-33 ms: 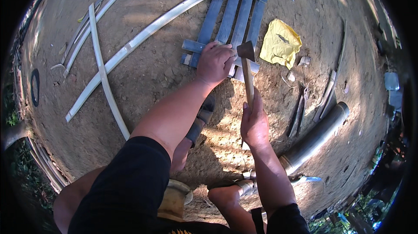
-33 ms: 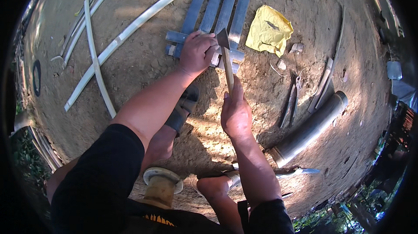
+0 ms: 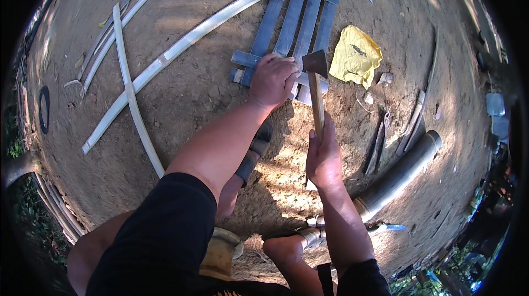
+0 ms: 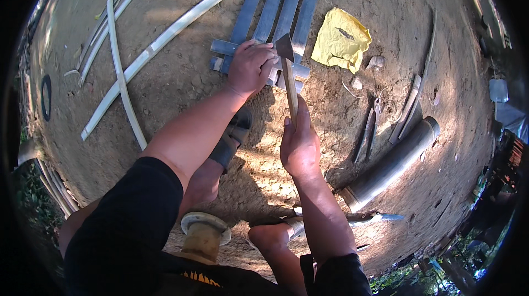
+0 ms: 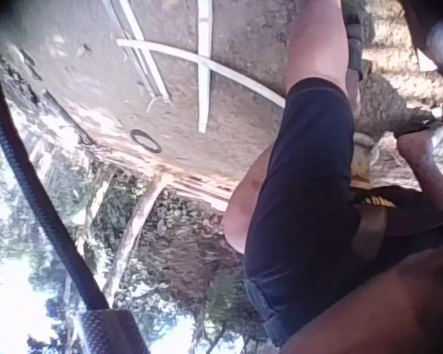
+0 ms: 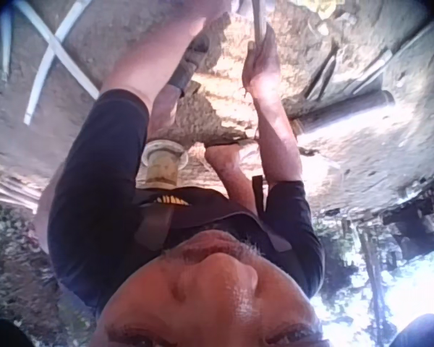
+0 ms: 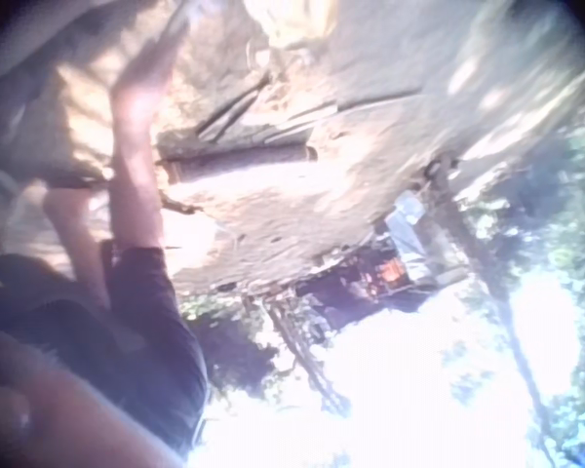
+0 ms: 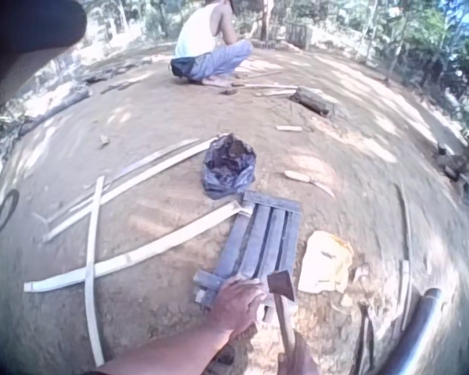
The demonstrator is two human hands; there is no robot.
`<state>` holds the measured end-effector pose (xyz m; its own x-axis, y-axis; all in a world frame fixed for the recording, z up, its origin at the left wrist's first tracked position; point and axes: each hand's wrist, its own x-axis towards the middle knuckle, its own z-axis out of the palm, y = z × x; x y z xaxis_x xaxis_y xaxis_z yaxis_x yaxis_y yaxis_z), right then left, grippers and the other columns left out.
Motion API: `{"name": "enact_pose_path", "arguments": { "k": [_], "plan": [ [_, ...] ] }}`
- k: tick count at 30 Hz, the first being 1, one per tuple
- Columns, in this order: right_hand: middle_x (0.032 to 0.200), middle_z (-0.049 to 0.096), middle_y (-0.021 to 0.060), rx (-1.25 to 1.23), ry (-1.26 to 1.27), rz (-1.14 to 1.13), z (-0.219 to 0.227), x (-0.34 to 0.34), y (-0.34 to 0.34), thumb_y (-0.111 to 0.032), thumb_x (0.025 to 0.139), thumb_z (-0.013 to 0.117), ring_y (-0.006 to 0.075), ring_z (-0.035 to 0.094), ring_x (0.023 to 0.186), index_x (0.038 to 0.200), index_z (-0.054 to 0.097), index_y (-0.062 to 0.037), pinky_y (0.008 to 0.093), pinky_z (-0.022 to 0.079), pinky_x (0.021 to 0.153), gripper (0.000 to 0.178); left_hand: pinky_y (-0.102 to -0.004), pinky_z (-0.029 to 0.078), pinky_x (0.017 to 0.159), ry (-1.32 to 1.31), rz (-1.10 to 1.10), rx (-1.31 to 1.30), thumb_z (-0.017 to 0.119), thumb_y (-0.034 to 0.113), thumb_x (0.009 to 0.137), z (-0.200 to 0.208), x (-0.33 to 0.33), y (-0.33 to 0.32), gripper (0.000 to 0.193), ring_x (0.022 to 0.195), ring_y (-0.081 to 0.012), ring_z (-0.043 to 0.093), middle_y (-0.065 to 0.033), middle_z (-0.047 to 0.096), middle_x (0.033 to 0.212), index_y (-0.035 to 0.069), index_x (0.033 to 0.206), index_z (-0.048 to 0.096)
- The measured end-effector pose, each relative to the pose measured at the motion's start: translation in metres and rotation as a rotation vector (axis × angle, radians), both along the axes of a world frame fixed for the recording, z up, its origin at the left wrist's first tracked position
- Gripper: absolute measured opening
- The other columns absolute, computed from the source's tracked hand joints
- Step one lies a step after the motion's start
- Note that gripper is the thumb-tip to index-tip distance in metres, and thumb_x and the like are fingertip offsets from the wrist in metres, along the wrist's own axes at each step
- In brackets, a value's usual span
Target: The person assembles a small bamboo or wood frame by aligning slats, inserting pegs, and tapping them into place using a hammer. They handle small items from a plastic bag and turn the frame over to inspect their work.
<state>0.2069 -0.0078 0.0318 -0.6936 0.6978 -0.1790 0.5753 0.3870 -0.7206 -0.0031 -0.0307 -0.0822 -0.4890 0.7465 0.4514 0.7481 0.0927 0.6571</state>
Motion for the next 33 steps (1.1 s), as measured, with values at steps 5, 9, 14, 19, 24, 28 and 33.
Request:
{"name": "enact_pose_path", "arguments": {
  "k": [5, 9, 14, 19, 24, 28, 33],
  "plan": [
    [0.104, 0.066, 0.033, 0.067, 0.025, -0.027, 0.002, 0.007, -0.007, -0.008, 0.101, 0.052, 0.0468, 0.069, 0.091, 0.15, 0.035, 0.0003, 0.0482, 0.055, 0.077, 0.052, -0.0448, 0.043, 0.104, -0.001, 0.008, 0.008, 0.068, 0.01, 0.089, -0.001, 0.005, 0.001, 0.003, 0.109, -0.0226, 0.069, -0.0059, 0.075, 0.101, 0.008, 0.092, 0.069],
    [0.109, 0.066, 0.034, -0.017, -0.142, -0.028, 0.002, 0.007, 0.004, -0.01, 0.101, 0.052, 0.0493, 0.068, 0.097, 0.151, 0.033, -0.0024, 0.0518, 0.056, 0.079, 0.055, -0.0445, 0.043, 0.104, 0.014, 0.03, 0.008, 0.068, 0.011, 0.089, -0.002, 0.005, 0.002, 0.004, 0.109, -0.0225, 0.07, -0.0053, 0.075, 0.101, 0.009, 0.092, 0.069],
    [0.109, 0.066, 0.0315, 0.102, 0.118, 0.007, 0.01, 0.003, 0.0, -0.007, 0.101, 0.051, 0.044, 0.07, 0.097, 0.15, 0.035, 0.0024, 0.0462, 0.056, 0.079, 0.052, -0.0449, 0.042, 0.105, 0.008, 0.017, 0.01, 0.069, 0.014, 0.089, -0.007, 0.002, -0.001, 0.007, 0.11, -0.0227, 0.069, -0.0046, 0.076, 0.1, 0.009, 0.094, 0.07],
    [0.098, 0.067, 0.0263, -0.008, 0.078, -0.119, -0.006, 0.006, 0.001, -0.007, 0.102, 0.051, 0.0326, 0.07, 0.082, 0.148, 0.035, 0.0051, 0.0423, 0.054, 0.071, 0.05, -0.0483, 0.035, 0.114, -0.055, -0.023, -0.09, 0.072, 0.018, 0.088, 0.002, 0.003, -0.002, 0.02, 0.122, -0.0237, 0.063, -0.0064, 0.072, 0.115, 0.008, 0.105, 0.069],
    [0.082, 0.064, 0.0173, -0.171, 0.069, -0.274, -0.02, 0.007, 0.002, -0.01, 0.103, 0.051, 0.021, 0.063, 0.07, 0.149, 0.032, 0.0072, 0.0351, 0.05, 0.063, 0.052, -0.0545, 0.023, 0.121, 0.106, -0.117, -0.435, 0.082, 0.032, 0.078, 0.028, -0.01, -0.023, 0.059, 0.14, -0.0243, 0.043, -0.0068, 0.052, 0.142, 0.011, 0.129, 0.061],
    [0.084, 0.059, 0.0101, -0.271, 0.099, -0.322, -0.034, 0.022, -0.01, -0.01, 0.104, 0.05, 0.0137, 0.056, 0.07, 0.15, 0.032, 0.0052, 0.0303, 0.047, 0.062, 0.052, -0.0527, 0.022, 0.122, 0.31, -0.178, -0.636, 0.087, 0.046, 0.07, 0.037, -0.02, -0.03, 0.086, 0.143, -0.0268, 0.034, -0.0061, 0.042, 0.147, 0.013, 0.142, 0.053],
    [0.089, 0.058, 0.006, -0.342, 0.062, -0.315, -0.02, 0.02, -0.022, -0.012, 0.105, 0.051, 0.0108, 0.053, 0.075, 0.147, 0.034, 0.0048, 0.0283, 0.047, 0.066, 0.049, -0.0492, 0.03, 0.115, 0.339, -0.161, -0.542, 0.089, 0.049, 0.065, 0.032, -0.023, -0.034, 0.09, 0.128, -0.0259, 0.043, -0.005, 0.048, 0.131, 0.014, 0.141, 0.054]
  ]
}}
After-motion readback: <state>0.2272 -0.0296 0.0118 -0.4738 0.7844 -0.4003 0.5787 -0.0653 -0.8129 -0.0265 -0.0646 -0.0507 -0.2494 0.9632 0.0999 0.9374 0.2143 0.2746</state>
